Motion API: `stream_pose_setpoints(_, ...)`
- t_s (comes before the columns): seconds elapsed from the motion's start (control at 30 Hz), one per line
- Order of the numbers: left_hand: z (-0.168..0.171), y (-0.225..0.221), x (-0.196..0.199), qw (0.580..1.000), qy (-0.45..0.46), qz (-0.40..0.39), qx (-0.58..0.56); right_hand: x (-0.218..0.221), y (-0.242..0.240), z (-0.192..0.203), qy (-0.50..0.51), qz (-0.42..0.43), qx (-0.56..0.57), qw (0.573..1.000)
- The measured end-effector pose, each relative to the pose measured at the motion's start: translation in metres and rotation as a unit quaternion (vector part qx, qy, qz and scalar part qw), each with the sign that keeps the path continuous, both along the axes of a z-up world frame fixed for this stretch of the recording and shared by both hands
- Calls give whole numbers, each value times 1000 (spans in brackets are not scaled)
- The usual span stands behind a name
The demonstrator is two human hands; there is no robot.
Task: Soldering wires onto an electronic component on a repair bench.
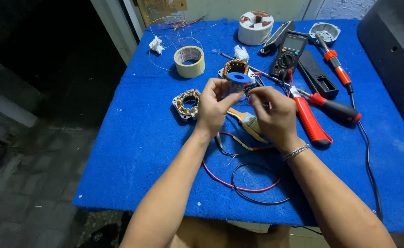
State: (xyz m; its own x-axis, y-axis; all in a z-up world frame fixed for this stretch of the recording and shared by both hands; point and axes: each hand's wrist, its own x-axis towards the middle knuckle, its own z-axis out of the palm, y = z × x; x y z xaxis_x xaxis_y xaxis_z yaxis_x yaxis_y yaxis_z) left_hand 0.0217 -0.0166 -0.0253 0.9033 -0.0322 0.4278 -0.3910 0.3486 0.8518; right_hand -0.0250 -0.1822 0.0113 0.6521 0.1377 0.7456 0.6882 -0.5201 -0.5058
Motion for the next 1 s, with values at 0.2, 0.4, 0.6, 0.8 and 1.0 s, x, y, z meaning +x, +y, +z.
stream_pose_setpoints(0.2, 7, 8, -1, 974, 94, -177, -104, 4, -8, 2, 75, -11, 105, 992)
stream_pose_setpoints(0.4, 23, 8, -17, 976, 80, -191, -69, 3, -11, 4, 77, -15, 121, 990)
stream_pose_setpoints(0.6, 7, 0, -8, 998, 21, -67, -3, 5, -14, 3, 65, -14, 105, 992)
stream_pose_setpoints(0.8, 6, 13, 7, 999, -33, 35, 12, 20, -40, 1, 27, -37, 165, 985)
stream_pose_setpoints(1.0, 8, 26, 13, 987, -55, 152, 19, 33, -54, -8, 14, -129, 81, 988)
